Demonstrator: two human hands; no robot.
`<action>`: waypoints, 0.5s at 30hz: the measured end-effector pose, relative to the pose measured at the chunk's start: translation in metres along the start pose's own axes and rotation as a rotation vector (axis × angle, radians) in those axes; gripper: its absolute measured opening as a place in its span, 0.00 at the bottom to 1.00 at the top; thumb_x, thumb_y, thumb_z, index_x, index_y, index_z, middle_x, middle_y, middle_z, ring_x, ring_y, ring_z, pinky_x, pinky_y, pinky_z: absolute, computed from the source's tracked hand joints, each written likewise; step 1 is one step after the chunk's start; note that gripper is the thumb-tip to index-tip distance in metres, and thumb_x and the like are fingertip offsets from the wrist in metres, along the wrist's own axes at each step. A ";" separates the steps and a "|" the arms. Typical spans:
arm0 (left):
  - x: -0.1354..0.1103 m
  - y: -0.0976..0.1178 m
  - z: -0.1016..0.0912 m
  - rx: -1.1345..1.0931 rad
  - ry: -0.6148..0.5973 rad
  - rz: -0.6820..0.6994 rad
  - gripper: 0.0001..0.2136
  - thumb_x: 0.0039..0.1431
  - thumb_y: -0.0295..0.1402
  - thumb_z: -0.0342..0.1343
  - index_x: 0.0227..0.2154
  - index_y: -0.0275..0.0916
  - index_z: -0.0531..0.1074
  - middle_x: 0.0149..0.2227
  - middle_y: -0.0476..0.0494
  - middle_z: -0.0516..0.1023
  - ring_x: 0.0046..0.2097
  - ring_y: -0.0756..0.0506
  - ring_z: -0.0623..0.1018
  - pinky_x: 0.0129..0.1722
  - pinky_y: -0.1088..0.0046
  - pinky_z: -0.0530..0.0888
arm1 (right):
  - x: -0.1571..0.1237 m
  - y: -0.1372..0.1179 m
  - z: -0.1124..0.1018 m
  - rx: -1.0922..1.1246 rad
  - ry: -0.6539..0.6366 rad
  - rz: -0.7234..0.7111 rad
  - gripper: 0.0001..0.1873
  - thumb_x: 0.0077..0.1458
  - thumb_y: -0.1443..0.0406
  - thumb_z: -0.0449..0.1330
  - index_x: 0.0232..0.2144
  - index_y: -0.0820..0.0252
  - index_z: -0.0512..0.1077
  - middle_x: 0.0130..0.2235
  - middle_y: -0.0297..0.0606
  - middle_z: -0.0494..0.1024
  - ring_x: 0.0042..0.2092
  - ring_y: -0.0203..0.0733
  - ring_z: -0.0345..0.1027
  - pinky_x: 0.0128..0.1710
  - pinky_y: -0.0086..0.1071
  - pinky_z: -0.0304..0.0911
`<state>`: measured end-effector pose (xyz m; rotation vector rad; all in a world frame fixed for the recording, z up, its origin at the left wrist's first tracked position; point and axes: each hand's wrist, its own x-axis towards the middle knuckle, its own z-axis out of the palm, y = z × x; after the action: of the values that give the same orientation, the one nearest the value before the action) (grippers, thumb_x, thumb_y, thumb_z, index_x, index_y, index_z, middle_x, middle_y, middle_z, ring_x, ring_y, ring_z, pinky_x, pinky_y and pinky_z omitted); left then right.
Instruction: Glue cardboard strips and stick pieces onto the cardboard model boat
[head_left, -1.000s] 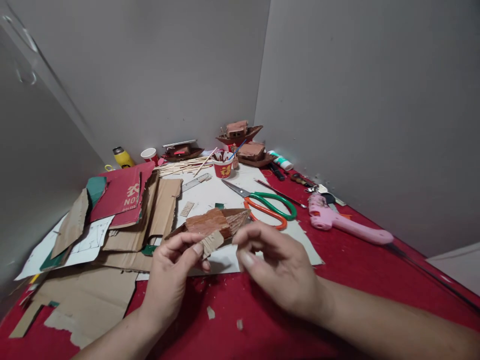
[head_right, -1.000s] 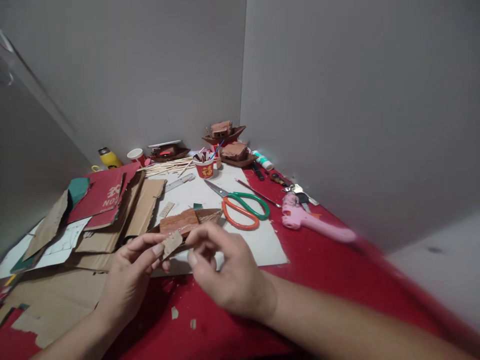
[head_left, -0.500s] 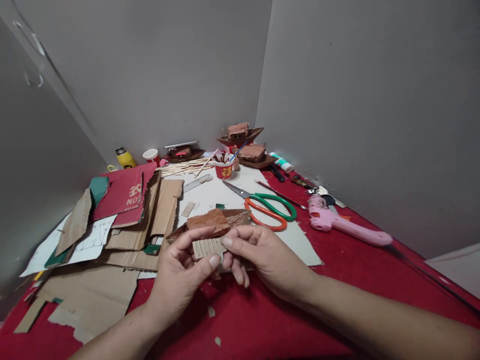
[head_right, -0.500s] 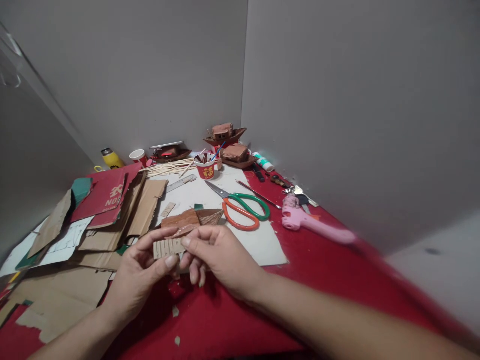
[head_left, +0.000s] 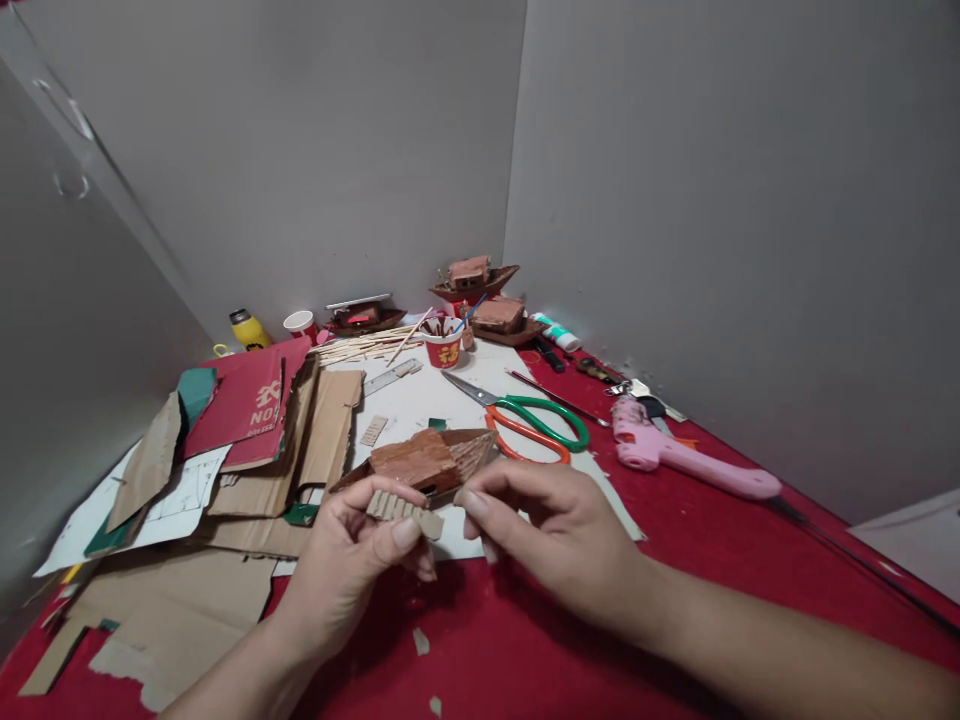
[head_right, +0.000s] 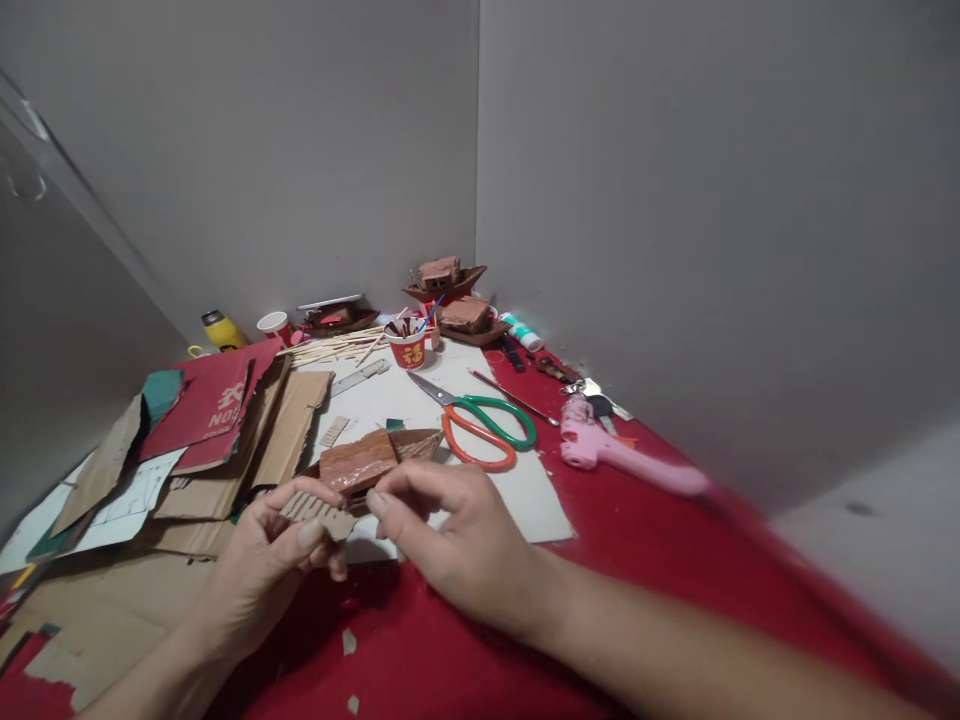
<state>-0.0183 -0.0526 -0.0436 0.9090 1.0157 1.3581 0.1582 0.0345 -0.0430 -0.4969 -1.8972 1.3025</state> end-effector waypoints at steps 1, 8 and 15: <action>0.000 0.001 0.001 -0.008 -0.008 -0.011 0.11 0.52 0.35 0.66 0.36 0.37 0.75 0.25 0.48 0.80 0.26 0.52 0.77 0.30 0.77 0.75 | -0.001 -0.001 -0.002 -0.074 0.010 -0.105 0.09 0.60 0.64 0.57 0.29 0.60 0.73 0.25 0.35 0.76 0.25 0.33 0.68 0.25 0.25 0.63; 0.000 0.002 0.000 0.022 -0.015 -0.042 0.10 0.53 0.35 0.66 0.36 0.36 0.75 0.26 0.47 0.82 0.27 0.51 0.80 0.31 0.77 0.77 | -0.002 -0.002 -0.001 -0.250 -0.149 -0.422 0.08 0.61 0.71 0.56 0.40 0.60 0.74 0.31 0.39 0.80 0.32 0.37 0.72 0.33 0.29 0.66; 0.001 0.001 -0.001 0.085 0.012 -0.048 0.09 0.53 0.34 0.66 0.35 0.36 0.75 0.27 0.48 0.81 0.27 0.52 0.79 0.30 0.79 0.76 | -0.002 0.000 -0.003 -0.484 -0.185 -0.634 0.09 0.62 0.73 0.54 0.43 0.63 0.70 0.32 0.42 0.79 0.32 0.40 0.72 0.32 0.31 0.65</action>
<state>-0.0192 -0.0512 -0.0434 0.9347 1.1041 1.2898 0.1620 0.0351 -0.0435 0.0158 -2.2743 0.4892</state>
